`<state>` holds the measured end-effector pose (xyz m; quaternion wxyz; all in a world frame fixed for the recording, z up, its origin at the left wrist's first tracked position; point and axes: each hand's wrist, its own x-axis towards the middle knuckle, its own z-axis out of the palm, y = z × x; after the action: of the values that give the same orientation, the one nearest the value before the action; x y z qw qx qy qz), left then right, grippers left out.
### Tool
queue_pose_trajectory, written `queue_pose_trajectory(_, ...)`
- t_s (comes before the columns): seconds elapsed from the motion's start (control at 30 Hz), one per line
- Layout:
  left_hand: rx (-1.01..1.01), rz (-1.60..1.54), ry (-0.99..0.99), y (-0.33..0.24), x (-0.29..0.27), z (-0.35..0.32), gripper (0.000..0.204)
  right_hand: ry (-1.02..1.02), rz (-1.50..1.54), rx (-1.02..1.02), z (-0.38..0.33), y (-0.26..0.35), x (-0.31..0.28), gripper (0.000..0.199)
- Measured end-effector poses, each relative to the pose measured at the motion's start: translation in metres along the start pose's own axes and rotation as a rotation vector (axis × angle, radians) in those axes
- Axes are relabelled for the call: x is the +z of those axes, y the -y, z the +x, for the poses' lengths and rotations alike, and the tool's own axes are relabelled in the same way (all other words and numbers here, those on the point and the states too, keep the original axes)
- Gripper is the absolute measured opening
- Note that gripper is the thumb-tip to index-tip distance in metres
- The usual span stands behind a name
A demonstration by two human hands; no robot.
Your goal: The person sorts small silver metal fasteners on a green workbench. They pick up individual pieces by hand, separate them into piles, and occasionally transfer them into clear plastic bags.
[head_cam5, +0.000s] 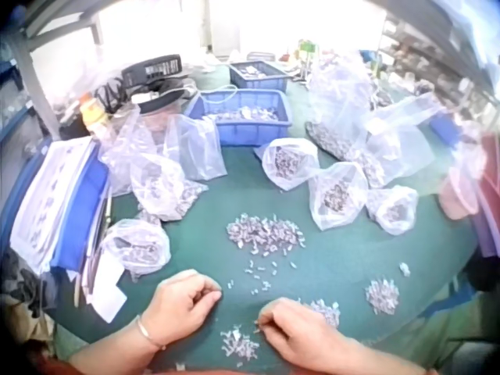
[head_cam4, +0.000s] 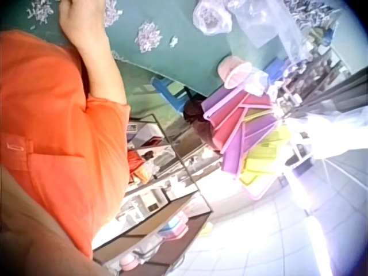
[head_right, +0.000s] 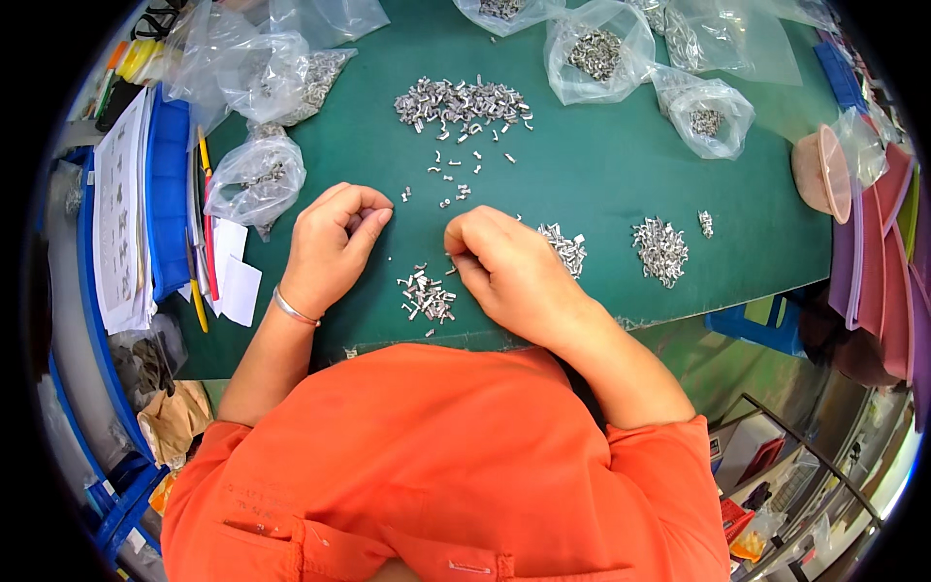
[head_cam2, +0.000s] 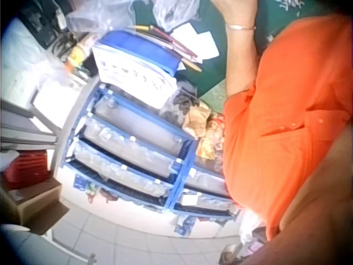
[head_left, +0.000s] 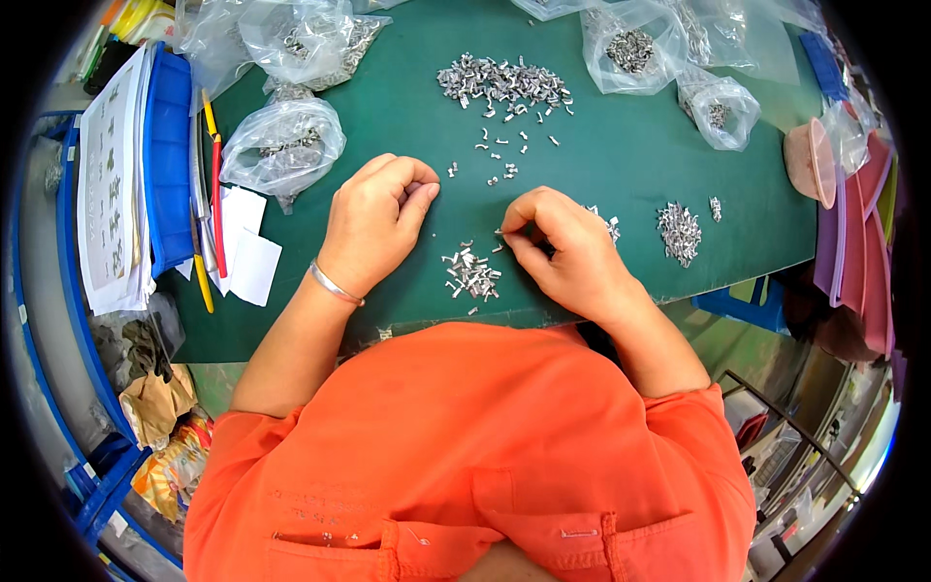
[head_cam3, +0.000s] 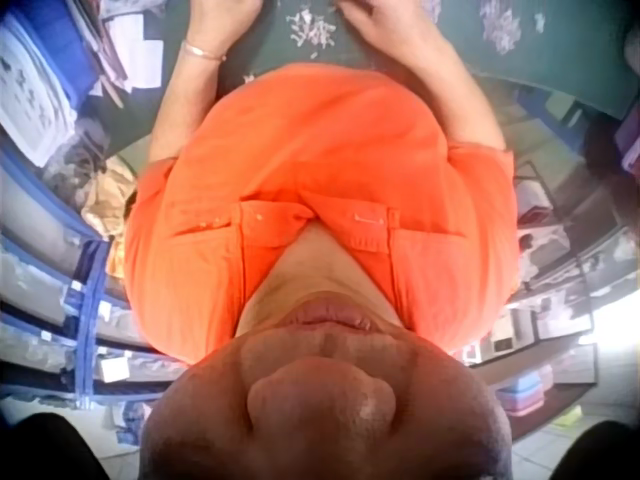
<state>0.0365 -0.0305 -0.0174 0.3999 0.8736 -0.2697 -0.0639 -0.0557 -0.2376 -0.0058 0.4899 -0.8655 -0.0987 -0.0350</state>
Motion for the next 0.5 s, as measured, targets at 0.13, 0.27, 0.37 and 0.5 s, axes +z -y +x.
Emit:
queue_pose_trajectory(0.13,0.000,0.008,0.009,0.000,-0.001,0.001,0.007,-0.058,-0.196,-0.070,0.003,-0.006,-0.003,0.019)
queue_pose_trajectory(0.27,0.001,-0.002,0.007,0.001,-0.001,0.000,0.007,-0.111,-0.244,-0.028,0.010,-0.005,-0.019,0.016)
queue_pose_trajectory(0.37,0.003,-0.009,0.010,0.002,-0.001,0.001,0.007,0.006,-0.213,-0.087,0.010,-0.001,-0.024,0.018)
queue_pose_trajectory(0.5,-0.005,-0.001,0.016,0.000,-0.001,0.001,0.006,0.178,-0.256,-0.199,0.005,-0.006,-0.012,0.012)
